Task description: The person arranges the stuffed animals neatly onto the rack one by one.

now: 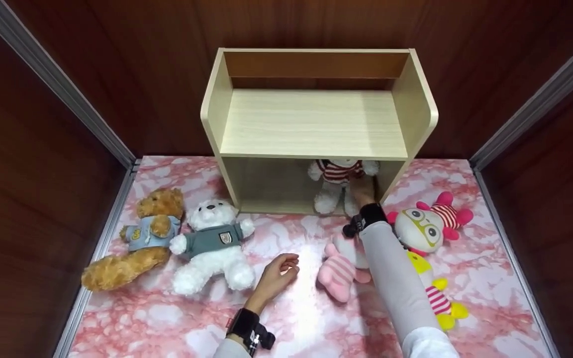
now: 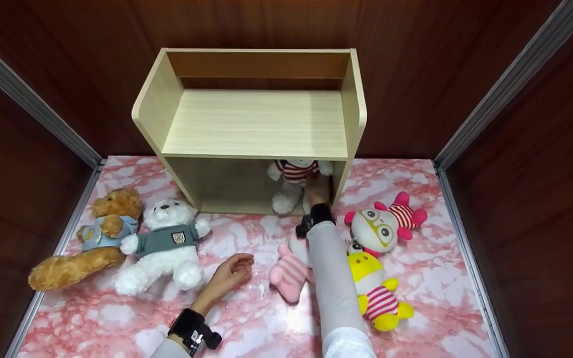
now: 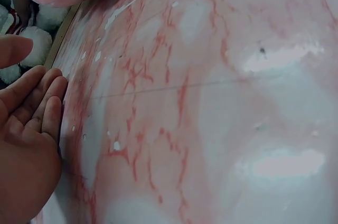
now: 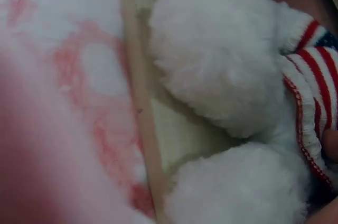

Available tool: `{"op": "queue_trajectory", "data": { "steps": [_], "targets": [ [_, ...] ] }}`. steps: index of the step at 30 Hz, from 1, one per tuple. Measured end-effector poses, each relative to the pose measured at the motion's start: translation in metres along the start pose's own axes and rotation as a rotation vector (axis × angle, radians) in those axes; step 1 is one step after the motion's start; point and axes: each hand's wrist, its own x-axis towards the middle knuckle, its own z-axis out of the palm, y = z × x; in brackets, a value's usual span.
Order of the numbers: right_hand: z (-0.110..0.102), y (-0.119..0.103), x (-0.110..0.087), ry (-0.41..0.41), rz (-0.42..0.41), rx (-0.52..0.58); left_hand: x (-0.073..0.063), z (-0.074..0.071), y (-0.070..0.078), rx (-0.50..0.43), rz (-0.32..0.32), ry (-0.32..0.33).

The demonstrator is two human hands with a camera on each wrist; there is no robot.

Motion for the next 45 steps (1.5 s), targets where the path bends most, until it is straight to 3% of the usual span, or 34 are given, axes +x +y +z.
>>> {"op": "queue_trajectory", "data": {
  "steps": [2,9,14,20,27,30,34,39,45],
  "targets": [
    [-0.001,0.0,-0.004,0.015,-0.031,-0.051,-0.001,0.001,0.001,-0.004,0.002,-0.002],
    [-0.006,0.003,-0.015,-0.033,-0.108,0.014,-0.004,0.003,0.001,-0.028,-0.043,-0.019],
    [-0.012,0.004,-0.021,-0.058,-0.159,-0.027,-0.001,-0.001,-0.001,-0.016,-0.031,-0.031],
    [-0.03,0.001,-0.044,-0.135,-0.168,0.017,0.0,-0.002,0.0,-0.004,-0.016,-0.061],
    [-0.051,-0.002,-0.078,-0.212,-0.157,0.037,0.007,-0.001,-0.039,-0.01,-0.025,-0.053],
    [-0.058,0.003,-0.096,-0.231,-0.178,0.077,0.007,0.002,-0.04,-0.011,-0.024,-0.034],
    [-0.063,0.011,-0.119,-0.223,-0.238,0.049,0.007,0.004,-0.028,0.098,0.087,0.058],
    [-0.062,0.02,-0.139,-0.17,-0.286,0.042,0.009,-0.004,0.008,0.252,0.296,0.153],
    [-0.061,0.021,-0.151,-0.13,-0.359,0.022,0.013,-0.037,0.055,0.419,0.371,0.225]
  ]
}}
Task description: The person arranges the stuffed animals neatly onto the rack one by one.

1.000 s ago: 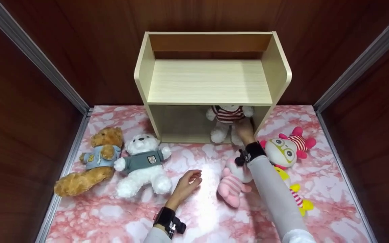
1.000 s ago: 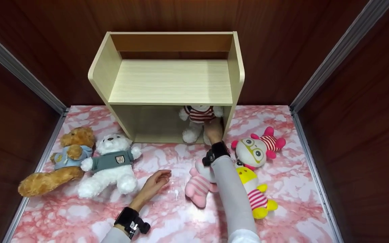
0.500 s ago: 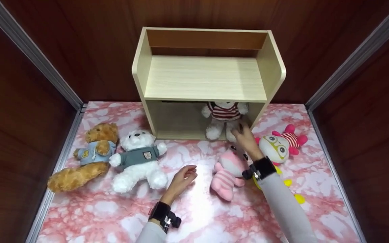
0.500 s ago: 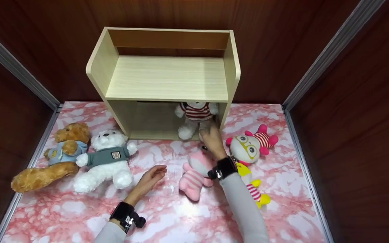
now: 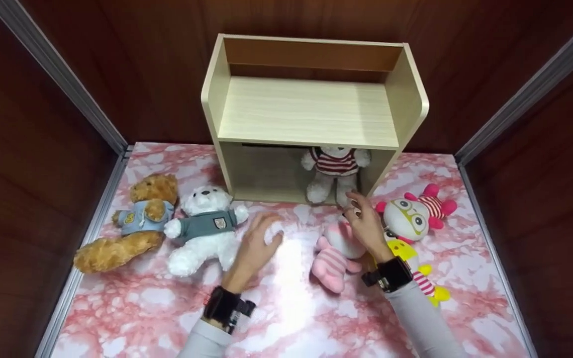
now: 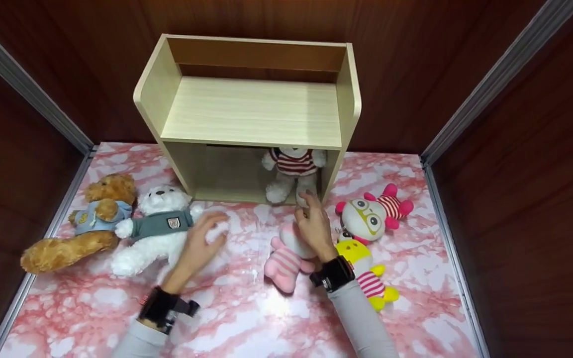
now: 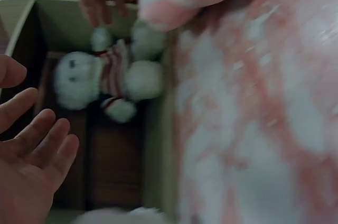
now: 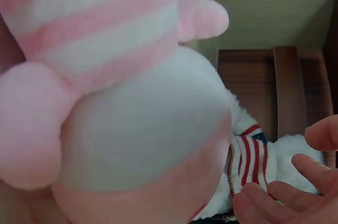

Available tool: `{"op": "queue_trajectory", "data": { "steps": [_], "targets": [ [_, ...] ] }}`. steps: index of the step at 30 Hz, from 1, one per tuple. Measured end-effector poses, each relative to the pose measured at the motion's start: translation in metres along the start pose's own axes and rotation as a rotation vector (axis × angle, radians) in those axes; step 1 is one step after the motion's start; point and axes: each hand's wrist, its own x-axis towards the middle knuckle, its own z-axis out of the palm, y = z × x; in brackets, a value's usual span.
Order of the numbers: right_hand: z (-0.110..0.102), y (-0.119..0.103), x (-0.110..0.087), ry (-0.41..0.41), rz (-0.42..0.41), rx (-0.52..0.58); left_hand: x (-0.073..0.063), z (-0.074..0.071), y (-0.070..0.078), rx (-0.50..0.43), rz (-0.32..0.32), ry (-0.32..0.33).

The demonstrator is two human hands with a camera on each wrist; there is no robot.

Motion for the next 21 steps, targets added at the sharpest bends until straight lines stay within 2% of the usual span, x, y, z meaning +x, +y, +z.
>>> {"op": "queue_trajectory", "data": {
  "steps": [4,6,8,10,14,17,21],
  "targets": [
    [-0.001,0.001,-0.004,-0.004,-0.035,-0.019,0.015,-0.035,0.002,0.199,0.064,0.049],
    [-0.002,0.003,-0.008,0.0,-0.041,-0.018,0.019,-0.053,-0.001,0.315,0.071,0.062],
    [-0.003,0.004,-0.009,0.015,-0.048,-0.014,0.027,-0.072,-0.006,0.427,0.052,0.046],
    [-0.004,0.006,-0.01,0.025,-0.06,-0.013,0.032,-0.089,-0.012,0.509,-0.032,-0.002],
    [-0.004,0.008,-0.011,0.035,-0.101,-0.017,0.038,-0.12,-0.032,0.62,-0.251,-0.153],
    [-0.004,0.008,-0.012,0.044,-0.126,-0.025,0.037,-0.134,-0.051,0.634,-0.402,-0.215],
    [-0.003,0.01,-0.015,0.056,-0.127,-0.044,0.025,-0.139,-0.078,0.593,-0.542,-0.278]
  ]
}}
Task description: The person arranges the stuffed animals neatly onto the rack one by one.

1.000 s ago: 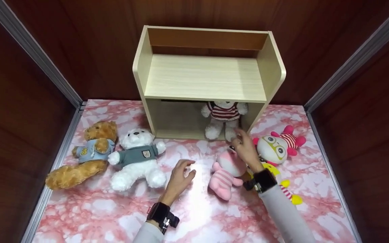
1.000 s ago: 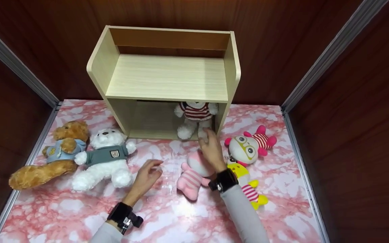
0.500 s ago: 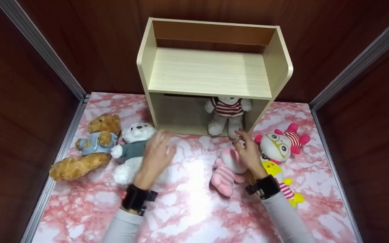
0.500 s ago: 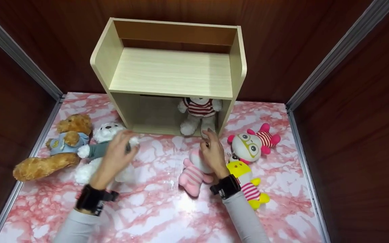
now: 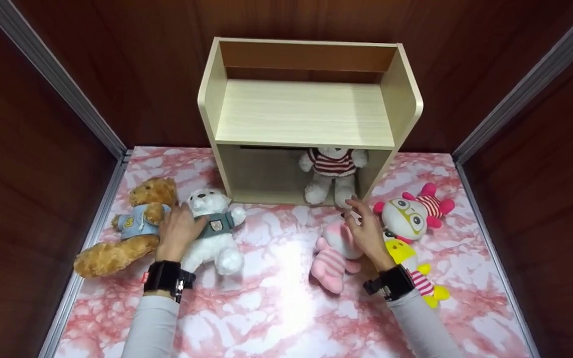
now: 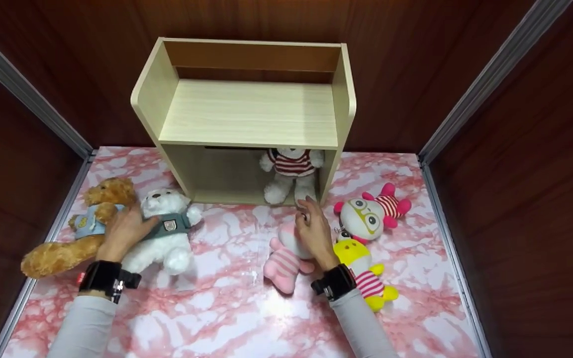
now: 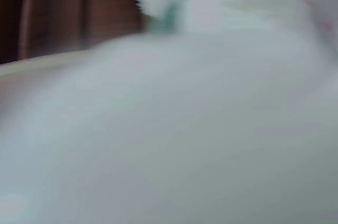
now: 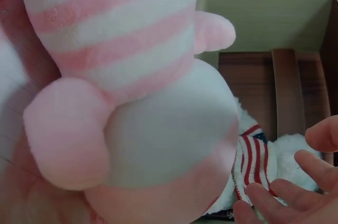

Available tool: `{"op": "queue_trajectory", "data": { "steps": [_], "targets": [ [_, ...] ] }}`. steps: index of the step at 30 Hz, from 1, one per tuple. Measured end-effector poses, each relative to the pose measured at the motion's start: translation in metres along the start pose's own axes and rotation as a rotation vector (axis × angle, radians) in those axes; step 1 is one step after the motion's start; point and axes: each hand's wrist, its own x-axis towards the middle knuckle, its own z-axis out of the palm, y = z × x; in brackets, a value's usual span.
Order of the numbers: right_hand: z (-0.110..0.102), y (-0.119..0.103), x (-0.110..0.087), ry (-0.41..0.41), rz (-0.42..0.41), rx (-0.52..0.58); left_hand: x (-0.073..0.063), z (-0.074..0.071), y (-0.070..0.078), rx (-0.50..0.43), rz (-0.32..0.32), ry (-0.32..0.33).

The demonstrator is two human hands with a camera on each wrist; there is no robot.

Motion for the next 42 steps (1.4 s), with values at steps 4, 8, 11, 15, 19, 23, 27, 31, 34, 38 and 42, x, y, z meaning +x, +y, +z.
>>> {"op": "queue_trajectory", "data": {
  "steps": [4,8,11,15,19,23,27,31,34,38,42],
  "targets": [
    [0.001,-0.001,-0.004,-0.015,0.014,0.005,-0.003,0.017,-0.022,-0.045,-0.075,-0.11],
    [0.004,-0.004,-0.007,-0.036,0.026,0.043,-0.005,0.027,-0.035,-0.114,-0.115,-0.14],
    [0.007,-0.004,-0.008,-0.042,0.032,0.08,-0.006,0.034,-0.039,-0.202,-0.091,-0.126],
    [0.012,-0.002,-0.011,-0.046,0.022,0.125,-0.01,0.045,-0.038,-0.283,-0.069,-0.077],
    [0.018,-0.003,-0.013,-0.047,0.003,0.157,-0.015,0.054,-0.035,-0.289,-0.094,0.009],
    [0.021,-0.011,-0.015,-0.035,-0.005,0.156,-0.022,0.062,-0.025,-0.302,-0.074,0.11],
    [0.021,-0.034,-0.016,-0.022,-0.011,0.183,-0.031,0.067,-0.008,-0.315,-0.009,0.207],
    [0.021,-0.057,-0.017,-0.068,0.012,0.252,-0.035,0.074,0.017,-0.357,0.057,0.26],
    [0.03,-0.059,-0.018,-0.141,0.026,0.31,-0.036,0.079,0.039,-0.39,0.113,0.27],
    [0.047,-0.051,-0.018,-0.288,0.008,0.362,-0.035,0.083,0.069,-0.423,0.192,0.285],
    [0.056,-0.051,-0.018,-0.4,0.035,0.431,-0.033,0.086,0.091,-0.423,0.271,0.309]
  ]
}}
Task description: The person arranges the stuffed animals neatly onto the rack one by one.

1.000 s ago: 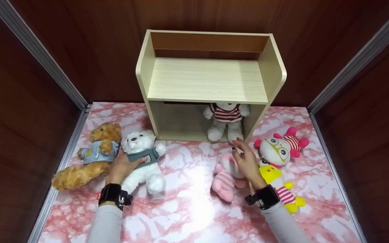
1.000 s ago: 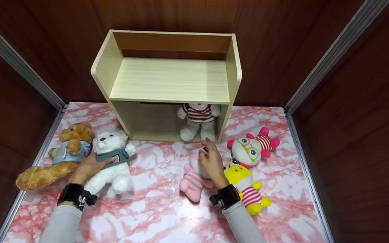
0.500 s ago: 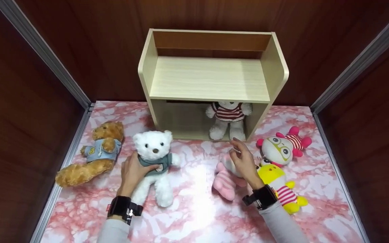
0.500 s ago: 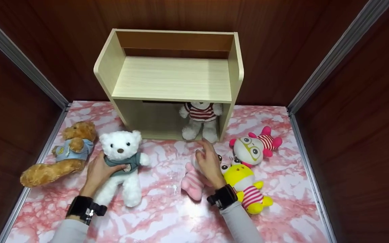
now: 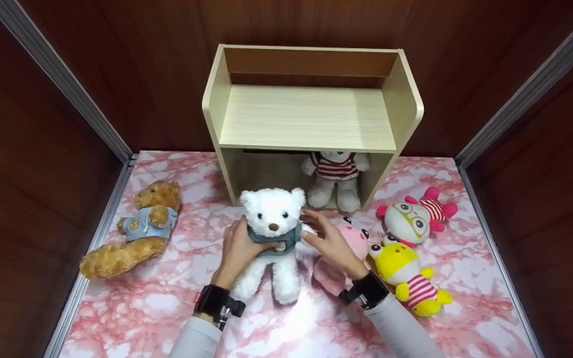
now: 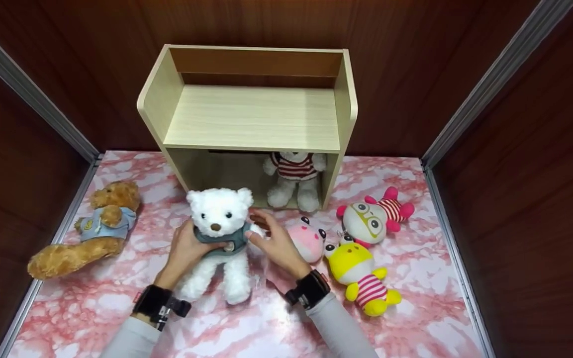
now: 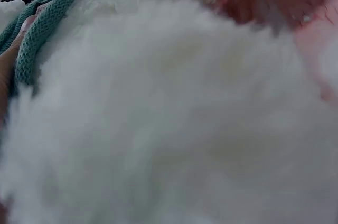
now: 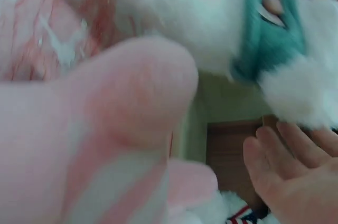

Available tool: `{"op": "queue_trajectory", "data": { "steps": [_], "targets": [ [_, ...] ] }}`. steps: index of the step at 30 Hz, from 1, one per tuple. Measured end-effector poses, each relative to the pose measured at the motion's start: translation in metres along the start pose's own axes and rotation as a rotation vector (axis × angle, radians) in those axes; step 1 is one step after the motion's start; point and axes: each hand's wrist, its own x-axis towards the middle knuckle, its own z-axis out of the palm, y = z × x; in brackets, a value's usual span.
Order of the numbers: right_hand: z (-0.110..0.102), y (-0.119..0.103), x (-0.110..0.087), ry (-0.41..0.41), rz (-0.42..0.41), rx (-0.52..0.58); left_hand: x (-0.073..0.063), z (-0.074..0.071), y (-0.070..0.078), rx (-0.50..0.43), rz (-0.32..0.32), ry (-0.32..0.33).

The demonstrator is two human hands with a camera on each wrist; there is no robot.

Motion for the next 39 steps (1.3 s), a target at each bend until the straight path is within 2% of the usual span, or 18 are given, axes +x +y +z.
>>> {"op": "queue_trajectory", "data": {
  "steps": [2,5,9,14,18,21,26,30,34,36,39],
  "targets": [
    [0.002,0.001,0.001,-0.003,0.033,0.02,0.002,0.004,0.006,-0.004,0.032,0.004],
    [0.004,0.002,0.001,0.036,0.094,-0.047,0.003,0.007,0.012,-0.018,0.061,0.013],
    [0.004,0.005,-0.001,0.065,0.134,-0.13,0.004,0.01,0.017,-0.035,0.06,0.012],
    [0.004,0.009,-0.002,0.037,0.12,-0.048,0.004,0.012,0.021,-0.062,0.01,-0.013],
    [0.006,0.015,0.002,-0.014,0.123,0.062,0.006,0.01,0.026,-0.083,-0.077,-0.04],
    [0.008,0.019,0.005,-0.017,0.129,0.109,0.007,0.01,0.028,-0.079,-0.134,-0.065],
    [0.012,0.016,0.009,0.092,0.125,0.053,0.009,0.014,0.03,-0.054,-0.144,-0.075],
    [0.014,0.013,0.011,0.191,0.129,0.003,0.01,0.018,0.029,-0.045,-0.093,-0.053],
    [0.014,0.011,0.014,0.288,0.136,-0.012,0.006,0.023,0.024,-0.134,-0.062,0.021],
    [0.014,0.011,0.017,0.334,0.141,0.004,0.001,0.027,0.019,-0.195,-0.095,0.071],
    [0.014,0.011,0.021,0.404,0.146,0.047,-0.005,0.031,0.014,-0.287,-0.238,0.066]
  ]
}}
